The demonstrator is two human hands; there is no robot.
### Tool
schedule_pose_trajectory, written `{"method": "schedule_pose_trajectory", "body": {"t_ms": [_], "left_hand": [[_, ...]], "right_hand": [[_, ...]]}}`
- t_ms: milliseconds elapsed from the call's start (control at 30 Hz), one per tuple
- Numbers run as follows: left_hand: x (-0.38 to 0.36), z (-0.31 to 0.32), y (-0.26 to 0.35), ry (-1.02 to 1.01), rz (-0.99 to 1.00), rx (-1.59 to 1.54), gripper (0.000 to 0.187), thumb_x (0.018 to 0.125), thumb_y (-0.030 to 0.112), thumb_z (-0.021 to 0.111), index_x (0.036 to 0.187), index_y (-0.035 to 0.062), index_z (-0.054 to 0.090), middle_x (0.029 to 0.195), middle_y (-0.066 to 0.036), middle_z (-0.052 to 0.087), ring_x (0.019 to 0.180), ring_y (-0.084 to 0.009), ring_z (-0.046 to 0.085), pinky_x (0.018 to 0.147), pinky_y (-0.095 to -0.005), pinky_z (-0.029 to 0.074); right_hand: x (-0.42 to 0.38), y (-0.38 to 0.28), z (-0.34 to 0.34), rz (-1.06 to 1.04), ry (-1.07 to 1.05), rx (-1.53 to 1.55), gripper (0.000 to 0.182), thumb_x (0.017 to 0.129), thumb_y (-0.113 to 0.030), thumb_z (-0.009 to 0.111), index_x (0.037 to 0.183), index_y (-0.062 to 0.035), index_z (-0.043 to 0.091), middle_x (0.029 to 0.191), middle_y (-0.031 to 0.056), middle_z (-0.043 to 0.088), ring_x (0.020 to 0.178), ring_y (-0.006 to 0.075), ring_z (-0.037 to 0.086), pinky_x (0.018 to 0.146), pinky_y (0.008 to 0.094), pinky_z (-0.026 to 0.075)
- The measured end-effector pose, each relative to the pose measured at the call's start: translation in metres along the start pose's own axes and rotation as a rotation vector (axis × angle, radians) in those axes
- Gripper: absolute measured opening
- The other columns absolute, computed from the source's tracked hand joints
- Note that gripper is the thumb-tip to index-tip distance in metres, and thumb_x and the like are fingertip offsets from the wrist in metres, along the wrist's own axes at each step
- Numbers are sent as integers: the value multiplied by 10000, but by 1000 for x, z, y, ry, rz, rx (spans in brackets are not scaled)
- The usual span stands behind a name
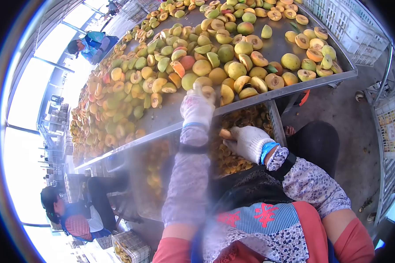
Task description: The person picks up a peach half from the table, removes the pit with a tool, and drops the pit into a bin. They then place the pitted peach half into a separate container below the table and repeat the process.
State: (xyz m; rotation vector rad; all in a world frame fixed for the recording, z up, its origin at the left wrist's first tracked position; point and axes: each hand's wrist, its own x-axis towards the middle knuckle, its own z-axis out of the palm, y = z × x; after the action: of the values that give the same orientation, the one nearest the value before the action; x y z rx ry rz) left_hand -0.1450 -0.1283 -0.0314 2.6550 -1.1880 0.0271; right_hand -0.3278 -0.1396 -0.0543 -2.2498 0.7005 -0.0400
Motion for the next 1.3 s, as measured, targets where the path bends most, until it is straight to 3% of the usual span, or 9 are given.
{"method": "schedule_pose_trajectory", "body": {"t_ms": [100, 167, 233, 300, 433, 533, 767, 1100, 1300], "left_hand": [[9, -3, -15, 25, 88, -192, 508, 861, 455, 631, 1202, 78, 614, 1091, -249, 660, 1052, -389, 633, 931, -453, 487], [1, -15, -24, 35, 123, -310, 419, 870, 311, 707, 1184, 44, 634, 1080, -197, 687, 976, -326, 676, 893, -379, 521], [-14, -27, -26, -60, -113, -1309, 303, 940, 134, 626, 1188, -32, 579, 1017, -92, 673, 914, -183, 678, 790, -303, 563], [-34, -39, -21, -68, -106, -1425, 309, 937, 140, 636, 1189, -25, 566, 1013, -102, 668, 902, -190, 675, 781, -313, 568], [-67, -46, -4, -170, 144, -1723, 318, 972, 270, 618, 1161, 21, 561, 1038, -109, 648, 905, -218, 661, 801, -340, 554], [-71, -45, 1, -153, -38, -1888, 398, 1009, 409, 529, 1159, 42, 570, 1044, -116, 645, 897, -238, 653, 804, -344, 540], [-64, -24, -9, -24, -273, -1840, 521, 1013, 525, 449, 1129, 35, 581, 952, -149, 651, 827, -244, 634, 749, -334, 536], [-75, -29, -3, -80, -291, -1854, 479, 1019, 508, 445, 1080, 54, 584, 938, -136, 642, 764, -224, 617, 692, -315, 532], [-77, -23, -4, 14, -239, -1750, 477, 1032, 504, 424, 1056, 55, 584, 928, -119, 634, 747, -194, 606, 678, -296, 519]], "right_hand": [[-3, -5, -11, -15, 34, -22, 374, 919, -415, 593, 992, -53, 648, 840, 214, 687, 839, 425, 660, 739, 512, 521], [0, -8, -13, -27, 44, -27, 341, 923, -388, 572, 1009, -65, 645, 843, 204, 686, 855, 426, 655, 742, 518, 515], [4, -6, -2, -123, 329, 216, 288, 915, -280, 663, 1072, -39, 648, 871, 225, 692, 866, 403, 669, 733, 454, 538], [9, -10, 2, -156, 355, 292, 291, 914, -205, 670, 1141, -26, 635, 898, 231, 690, 882, 401, 670, 733, 426, 540], [9, -23, 0, -212, 405, 482, 292, 952, -298, 605, 983, -7, 608, 862, 252, 663, 872, 453, 631, 723, 501, 502], [9, -22, 6, -166, 357, 495, 302, 954, -298, 604, 985, 2, 603, 873, 270, 655, 891, 460, 622, 736, 498, 499], [8, -28, 9, -191, 362, 394, 302, 951, -303, 600, 985, -3, 602, 843, 258, 652, 848, 453, 630, 719, 504, 501], [8, -31, 5, -149, 263, 246, 288, 950, -304, 597, 971, -17, 605, 850, 244, 658, 853, 436, 634, 705, 503, 507], [7, -33, 41, -138, 128, 965, 336, 995, -302, 580, 1094, 15, 629, 804, 151, 671, 771, 238, 647, 734, 384, 517]]}}
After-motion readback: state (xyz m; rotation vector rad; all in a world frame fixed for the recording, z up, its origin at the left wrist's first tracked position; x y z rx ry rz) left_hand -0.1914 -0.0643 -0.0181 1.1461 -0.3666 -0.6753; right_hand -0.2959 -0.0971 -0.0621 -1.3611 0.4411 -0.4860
